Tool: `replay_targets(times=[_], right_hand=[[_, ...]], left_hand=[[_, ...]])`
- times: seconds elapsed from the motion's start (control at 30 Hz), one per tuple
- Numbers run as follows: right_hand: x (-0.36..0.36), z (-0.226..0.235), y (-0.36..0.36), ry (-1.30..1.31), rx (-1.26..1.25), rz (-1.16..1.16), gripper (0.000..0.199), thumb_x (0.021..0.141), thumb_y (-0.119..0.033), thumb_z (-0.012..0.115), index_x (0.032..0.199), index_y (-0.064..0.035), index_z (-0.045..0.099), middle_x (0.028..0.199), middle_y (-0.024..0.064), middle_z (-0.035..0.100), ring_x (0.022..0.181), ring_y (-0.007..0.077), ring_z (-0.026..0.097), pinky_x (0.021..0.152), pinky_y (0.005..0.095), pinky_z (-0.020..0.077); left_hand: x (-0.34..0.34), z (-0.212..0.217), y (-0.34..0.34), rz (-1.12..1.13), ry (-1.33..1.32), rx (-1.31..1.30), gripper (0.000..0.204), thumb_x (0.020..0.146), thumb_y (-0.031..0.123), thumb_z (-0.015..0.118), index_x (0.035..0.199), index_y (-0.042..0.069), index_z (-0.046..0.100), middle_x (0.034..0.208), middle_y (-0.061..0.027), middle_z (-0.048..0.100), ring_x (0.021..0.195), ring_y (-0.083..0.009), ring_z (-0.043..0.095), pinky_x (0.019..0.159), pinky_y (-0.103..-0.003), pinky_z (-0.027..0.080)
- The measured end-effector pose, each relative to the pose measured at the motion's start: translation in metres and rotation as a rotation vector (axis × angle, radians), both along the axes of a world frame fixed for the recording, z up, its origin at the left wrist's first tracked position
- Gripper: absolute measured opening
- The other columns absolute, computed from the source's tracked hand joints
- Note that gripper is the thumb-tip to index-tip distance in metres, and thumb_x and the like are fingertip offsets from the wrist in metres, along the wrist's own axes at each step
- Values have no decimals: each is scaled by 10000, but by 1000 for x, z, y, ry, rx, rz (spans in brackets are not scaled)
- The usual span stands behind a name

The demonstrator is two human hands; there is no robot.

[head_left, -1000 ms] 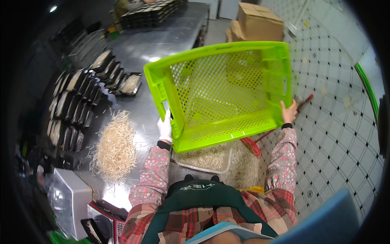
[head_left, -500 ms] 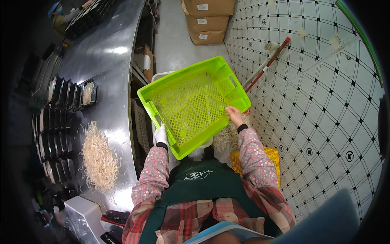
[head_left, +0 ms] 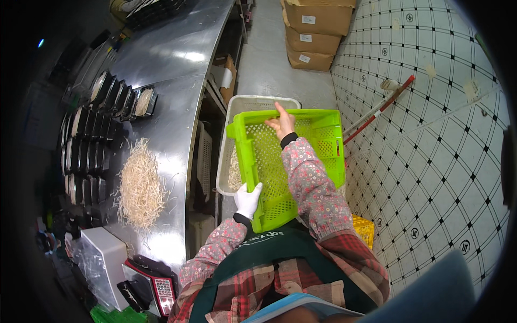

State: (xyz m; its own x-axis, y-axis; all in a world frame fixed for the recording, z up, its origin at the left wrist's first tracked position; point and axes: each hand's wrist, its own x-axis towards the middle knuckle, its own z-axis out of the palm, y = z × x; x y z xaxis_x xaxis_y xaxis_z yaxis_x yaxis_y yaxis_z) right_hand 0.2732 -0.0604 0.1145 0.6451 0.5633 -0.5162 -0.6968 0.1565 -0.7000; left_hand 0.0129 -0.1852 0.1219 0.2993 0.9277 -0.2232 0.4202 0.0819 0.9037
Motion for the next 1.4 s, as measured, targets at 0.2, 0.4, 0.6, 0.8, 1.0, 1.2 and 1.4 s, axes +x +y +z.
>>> replay_targets(times=[0.2,0.4,0.6,0.8,1.0,1.2,1.4], right_hand=[[41,119,-42,-164,344,-47,185,824,-77,663,933,24,554,925,159,602,795,247,622,624,380,580],[44,280,-95,-262,905,62,303,805,-62,606,1094,20,567,1087,144,637,977,265,622,929,387,487],[59,264,-135,-105,1090,283,409,971,-281,454,1275,-9,491,1208,150,599,1052,270,619,898,404,526],[56,137,-154,-94,396,140,378,995,-374,449,1192,-72,563,1094,73,636,913,198,630,786,345,541],[7,-112,-223,349,150,151,402,978,-352,430,1187,-39,570,1058,121,656,930,283,643,793,435,545],[16,-158,-260,385,49,77,383,991,-248,372,1236,-14,552,1135,169,640,969,317,645,837,432,542],[24,-140,-264,339,79,97,391,988,-273,396,1231,-1,538,1157,178,618,987,323,631,849,443,533]], left_hand=[[26,61,4,-114,-38,552,207,747,224,737,715,55,620,650,-112,576,598,-304,590,576,-412,474],[40,141,93,-3,-58,1167,246,585,144,792,742,104,607,756,-70,573,701,-275,571,615,-372,456],[63,184,126,161,-112,1253,298,597,233,850,705,108,603,911,-98,565,880,-326,542,782,-413,423],[38,109,107,154,200,1337,184,609,88,763,697,135,608,961,-75,508,981,-310,501,910,-487,361],[-19,-62,11,-222,589,818,203,603,120,752,794,152,692,1021,-79,525,1082,-305,492,1107,-586,192],[0,-51,14,-372,534,831,217,580,130,737,792,141,696,966,-95,538,1044,-306,498,1080,-589,213],[1,-64,4,-394,570,768,212,588,138,728,793,137,674,1013,-87,519,1058,-308,479,1050,-582,258]])
